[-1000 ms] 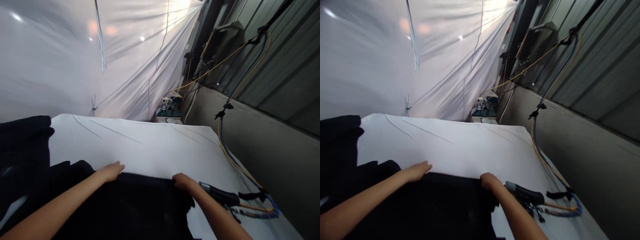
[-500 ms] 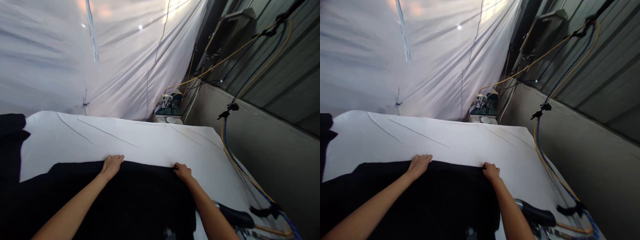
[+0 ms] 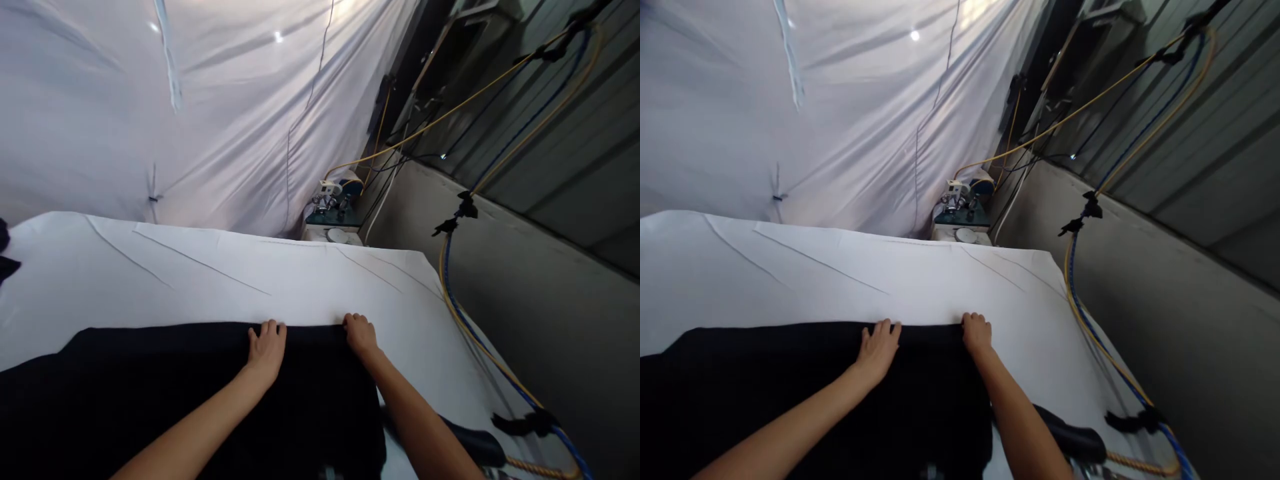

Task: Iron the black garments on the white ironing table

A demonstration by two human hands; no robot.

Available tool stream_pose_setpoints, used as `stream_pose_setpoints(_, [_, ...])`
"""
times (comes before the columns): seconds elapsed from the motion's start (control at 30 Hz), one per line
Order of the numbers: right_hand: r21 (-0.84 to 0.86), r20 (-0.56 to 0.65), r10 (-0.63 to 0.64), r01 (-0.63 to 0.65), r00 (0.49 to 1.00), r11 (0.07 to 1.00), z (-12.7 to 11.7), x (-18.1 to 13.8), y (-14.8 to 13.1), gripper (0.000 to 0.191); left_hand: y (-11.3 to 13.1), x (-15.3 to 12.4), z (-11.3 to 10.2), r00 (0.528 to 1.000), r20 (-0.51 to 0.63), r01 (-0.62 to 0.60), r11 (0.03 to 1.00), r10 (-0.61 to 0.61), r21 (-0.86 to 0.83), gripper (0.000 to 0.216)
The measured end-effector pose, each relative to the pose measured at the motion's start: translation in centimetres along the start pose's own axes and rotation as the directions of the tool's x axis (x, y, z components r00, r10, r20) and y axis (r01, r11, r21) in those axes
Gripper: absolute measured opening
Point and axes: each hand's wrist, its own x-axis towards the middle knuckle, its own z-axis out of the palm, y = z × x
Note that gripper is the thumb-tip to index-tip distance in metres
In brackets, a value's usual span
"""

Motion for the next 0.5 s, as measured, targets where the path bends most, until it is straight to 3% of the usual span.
stream_pose_setpoints(0.17, [0.044,0.03,-0.032,0.031,0.999,0.999,0.1,0.8,1.4,0.021,-0.8,0.0,1.6,0.981,0.096,-0.159,0.984,0.166,-0.085,0.074])
stream_pose_setpoints(0.27, [0.075,0.108,-0.092,0.084,0.99,0.994,-0.7,1.6,2.5,0.026,-0.5,0.6,1.2,0.984,0.119,-0.122,0.989,0.131,-0.085,0.075])
stream_pose_setpoints(0.4, [0.055,0.125,-0.128,0.122,0.984,0.991,-1.4,1.8,3.0,0.028,3.4,1.4,0.0,0.979,0.08,-0.176,0.972,0.19,-0.156,0.043])
stream_pose_setpoints(0.43, [0.043,0.105,-0.131,0.127,0.986,0.991,-1.4,1.8,2.9,0.028,4.7,1.5,0.1,0.976,0.087,-0.184,0.969,0.2,-0.167,0.042])
stream_pose_setpoints(0.5, [0.014,0.049,-0.122,0.122,0.991,0.992,-1.5,1.6,2.8,0.029,6.7,1.4,0.6,0.978,0.137,-0.141,0.981,0.159,-0.132,0.059])
